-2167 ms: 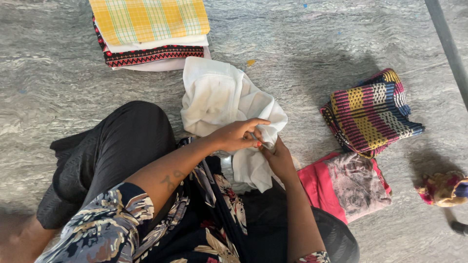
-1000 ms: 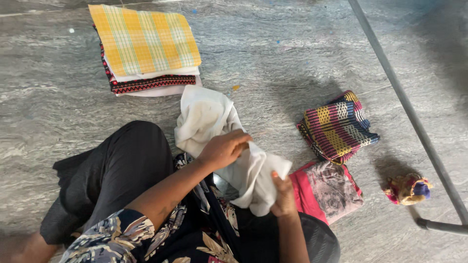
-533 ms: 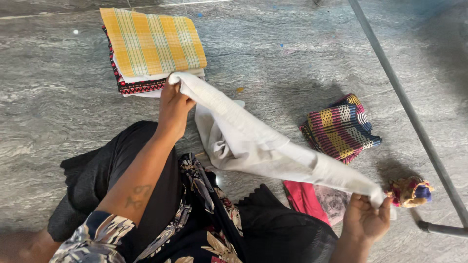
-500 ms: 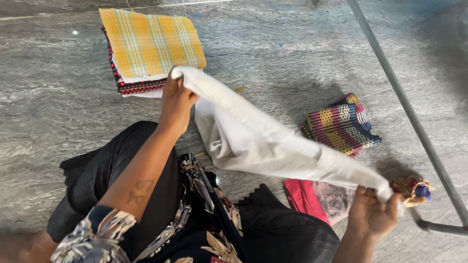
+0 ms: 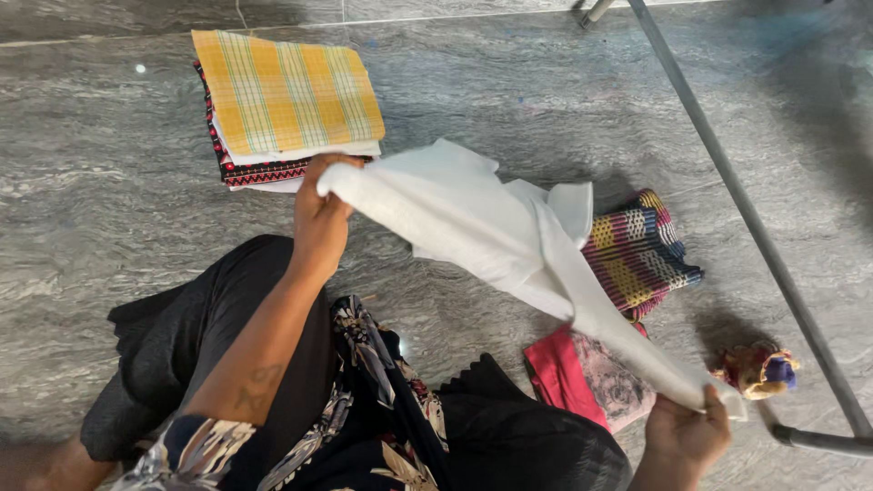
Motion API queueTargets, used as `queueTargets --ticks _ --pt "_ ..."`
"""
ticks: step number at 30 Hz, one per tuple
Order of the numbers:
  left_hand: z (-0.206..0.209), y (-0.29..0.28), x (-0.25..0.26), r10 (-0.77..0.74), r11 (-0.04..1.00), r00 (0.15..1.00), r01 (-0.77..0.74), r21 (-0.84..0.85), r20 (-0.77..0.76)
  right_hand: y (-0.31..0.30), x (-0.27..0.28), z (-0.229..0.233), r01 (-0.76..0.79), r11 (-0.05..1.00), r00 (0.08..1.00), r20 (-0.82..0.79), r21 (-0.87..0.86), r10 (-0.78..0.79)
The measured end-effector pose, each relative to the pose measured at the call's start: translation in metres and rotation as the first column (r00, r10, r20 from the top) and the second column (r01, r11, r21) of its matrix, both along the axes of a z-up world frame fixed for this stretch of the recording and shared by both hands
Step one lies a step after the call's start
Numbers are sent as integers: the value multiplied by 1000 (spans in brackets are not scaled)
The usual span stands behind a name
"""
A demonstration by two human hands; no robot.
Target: The person sits on the floor and folds several pieces of cloth by hand. They fold a white cloth, a yellow plaid cloth, and a pink patterned cloth, placing each folded item into a growing stack.
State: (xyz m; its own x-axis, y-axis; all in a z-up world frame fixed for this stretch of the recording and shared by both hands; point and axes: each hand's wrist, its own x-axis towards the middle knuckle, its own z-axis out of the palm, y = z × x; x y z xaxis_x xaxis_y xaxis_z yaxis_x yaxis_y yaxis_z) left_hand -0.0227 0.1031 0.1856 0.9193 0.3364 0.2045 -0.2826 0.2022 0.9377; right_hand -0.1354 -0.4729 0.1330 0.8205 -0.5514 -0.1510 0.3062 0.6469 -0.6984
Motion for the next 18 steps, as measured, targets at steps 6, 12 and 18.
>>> queueTargets --ticks 6,12,18 --pt "-54 -46 -22 -318 895 931 357 268 -177 104 3 23 -34 860 980 -184 -510 -70" --pt "-53 -137 -70 -629 633 766 604 483 -134 218 12 24 -509 164 847 -458 -845 271" --pt "-88 -134 -76 -607 640 715 699 319 -348 253 -11 -4 -769 32 640 -768 -639 16"
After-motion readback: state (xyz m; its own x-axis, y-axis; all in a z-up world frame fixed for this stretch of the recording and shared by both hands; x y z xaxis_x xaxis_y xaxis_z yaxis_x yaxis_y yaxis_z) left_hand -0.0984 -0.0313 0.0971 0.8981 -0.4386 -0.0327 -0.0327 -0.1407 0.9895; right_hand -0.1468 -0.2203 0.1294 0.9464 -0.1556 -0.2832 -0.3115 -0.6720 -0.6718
